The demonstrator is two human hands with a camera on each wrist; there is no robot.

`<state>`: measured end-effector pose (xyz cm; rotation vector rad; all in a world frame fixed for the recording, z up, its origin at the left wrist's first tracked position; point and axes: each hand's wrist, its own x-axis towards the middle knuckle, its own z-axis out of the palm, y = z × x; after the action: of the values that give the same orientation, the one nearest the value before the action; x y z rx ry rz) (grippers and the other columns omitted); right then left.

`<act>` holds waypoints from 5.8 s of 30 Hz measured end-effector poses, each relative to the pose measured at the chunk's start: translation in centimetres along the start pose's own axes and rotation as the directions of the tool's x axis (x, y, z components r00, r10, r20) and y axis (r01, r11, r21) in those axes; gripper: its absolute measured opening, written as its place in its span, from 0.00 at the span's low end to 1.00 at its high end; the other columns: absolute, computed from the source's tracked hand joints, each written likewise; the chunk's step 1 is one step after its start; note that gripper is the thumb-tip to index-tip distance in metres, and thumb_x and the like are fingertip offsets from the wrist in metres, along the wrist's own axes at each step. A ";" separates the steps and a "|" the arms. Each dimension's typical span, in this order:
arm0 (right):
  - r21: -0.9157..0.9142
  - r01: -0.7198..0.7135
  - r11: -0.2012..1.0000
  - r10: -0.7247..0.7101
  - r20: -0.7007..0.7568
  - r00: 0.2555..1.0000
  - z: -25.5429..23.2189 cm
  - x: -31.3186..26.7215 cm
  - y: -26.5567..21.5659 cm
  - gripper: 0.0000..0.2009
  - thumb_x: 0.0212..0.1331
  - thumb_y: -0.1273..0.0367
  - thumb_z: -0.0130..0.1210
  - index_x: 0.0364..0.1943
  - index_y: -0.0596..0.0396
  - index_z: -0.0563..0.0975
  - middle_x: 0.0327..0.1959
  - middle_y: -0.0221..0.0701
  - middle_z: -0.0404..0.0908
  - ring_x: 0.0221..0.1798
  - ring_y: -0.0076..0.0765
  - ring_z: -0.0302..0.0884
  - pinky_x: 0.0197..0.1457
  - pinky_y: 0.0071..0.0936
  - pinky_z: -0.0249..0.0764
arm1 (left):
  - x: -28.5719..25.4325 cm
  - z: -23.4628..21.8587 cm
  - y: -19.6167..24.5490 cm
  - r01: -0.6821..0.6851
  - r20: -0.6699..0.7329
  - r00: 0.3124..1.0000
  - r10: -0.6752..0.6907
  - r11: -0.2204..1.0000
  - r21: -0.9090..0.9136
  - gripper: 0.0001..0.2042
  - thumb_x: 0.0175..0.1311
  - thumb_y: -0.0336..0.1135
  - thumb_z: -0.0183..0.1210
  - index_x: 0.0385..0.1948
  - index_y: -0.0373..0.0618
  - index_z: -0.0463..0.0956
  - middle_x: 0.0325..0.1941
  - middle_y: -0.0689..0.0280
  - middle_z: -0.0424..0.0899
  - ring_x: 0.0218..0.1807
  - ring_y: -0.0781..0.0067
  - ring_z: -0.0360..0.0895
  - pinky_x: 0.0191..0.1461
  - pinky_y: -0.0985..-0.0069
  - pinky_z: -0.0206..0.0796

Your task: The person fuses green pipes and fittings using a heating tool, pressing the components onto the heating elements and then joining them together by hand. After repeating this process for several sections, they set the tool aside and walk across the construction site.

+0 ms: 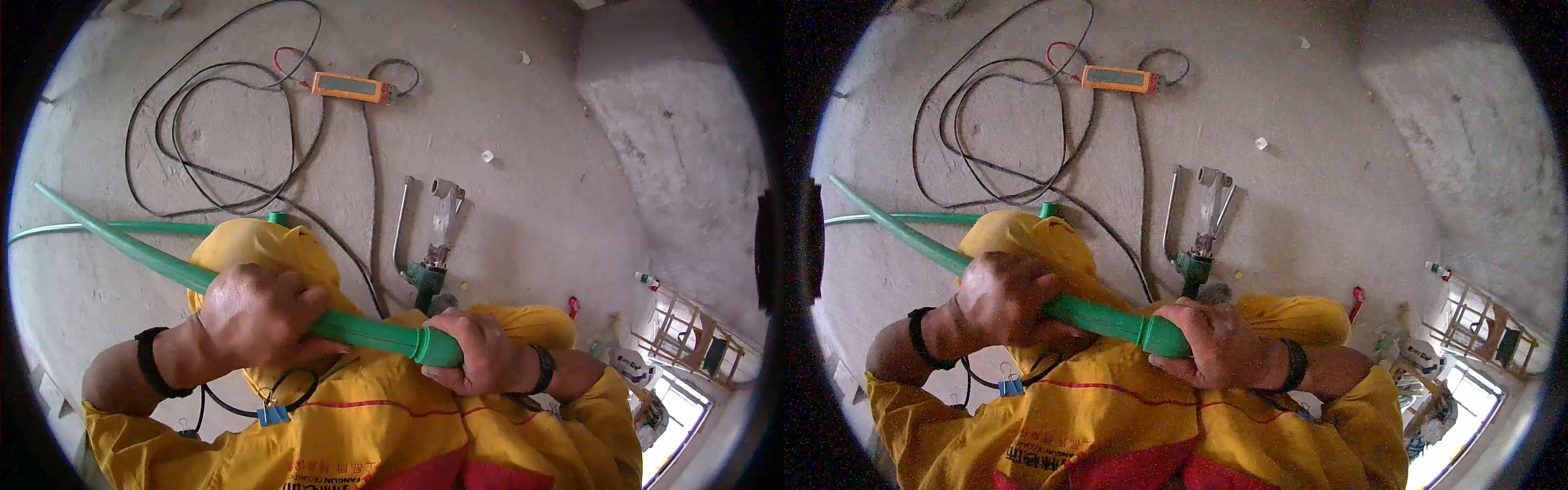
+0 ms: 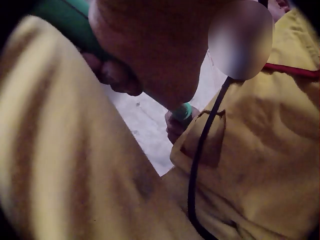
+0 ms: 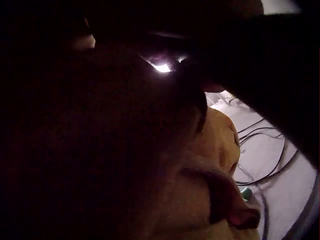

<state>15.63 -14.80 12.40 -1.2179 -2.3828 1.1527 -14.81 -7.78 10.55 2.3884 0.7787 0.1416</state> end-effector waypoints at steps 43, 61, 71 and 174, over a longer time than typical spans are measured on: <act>0.801 -0.599 -0.016 0.084 0.598 0.797 -11.2 -5.8 4.4 0.31 0.72 0.56 0.43 0.71 0.57 0.50 0.62 0.45 0.70 0.58 0.45 0.75 0.63 0.42 0.72 | 3.2 -4.6 -5.7 0.200 -0.033 0.979 -0.201 0.979 -0.044 0.28 0.60 0.62 0.57 0.22 0.40 0.76 0.17 0.51 0.75 0.25 0.46 0.77 0.30 0.57 0.67; 0.617 0.625 0.478 0.331 -0.786 0.522 -3.2 -6.0 0.4 0.09 0.67 0.66 0.52 0.28 0.49 0.69 0.25 0.26 0.70 0.33 0.30 0.67 0.43 0.33 0.66 | 2.3 -1.8 2.2 0.039 -0.146 0.986 -0.076 0.969 -0.243 0.26 0.53 0.60 0.64 0.30 0.40 0.82 0.23 0.56 0.81 0.30 0.51 0.81 0.35 0.63 0.71; 0.588 0.635 0.502 0.311 -0.807 0.502 -1.8 -4.5 1.3 0.08 0.64 0.68 0.48 0.27 0.47 0.68 0.24 0.24 0.71 0.30 0.26 0.67 0.41 0.29 0.64 | 1.1 -2.0 0.8 0.127 0.032 0.992 -0.124 0.989 -0.078 0.31 0.54 0.66 0.59 0.21 0.40 0.80 0.17 0.57 0.78 0.22 0.53 0.78 0.30 0.63 0.69; 0.793 -0.582 0.180 0.313 0.514 0.799 -7.6 -10.4 1.8 0.32 0.72 0.43 0.26 0.41 0.56 0.73 0.26 0.28 0.76 0.27 0.25 0.71 0.35 0.24 0.71 | -2.2 5.6 0.7 0.070 -0.498 0.853 0.157 0.910 0.408 0.28 0.51 0.63 0.61 0.35 0.43 0.73 0.23 0.61 0.71 0.23 0.59 0.70 0.25 0.65 0.60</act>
<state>27.11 -17.99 17.66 -1.3031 -0.8355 2.4759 -14.71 -12.38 6.65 2.8125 1.0871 0.7437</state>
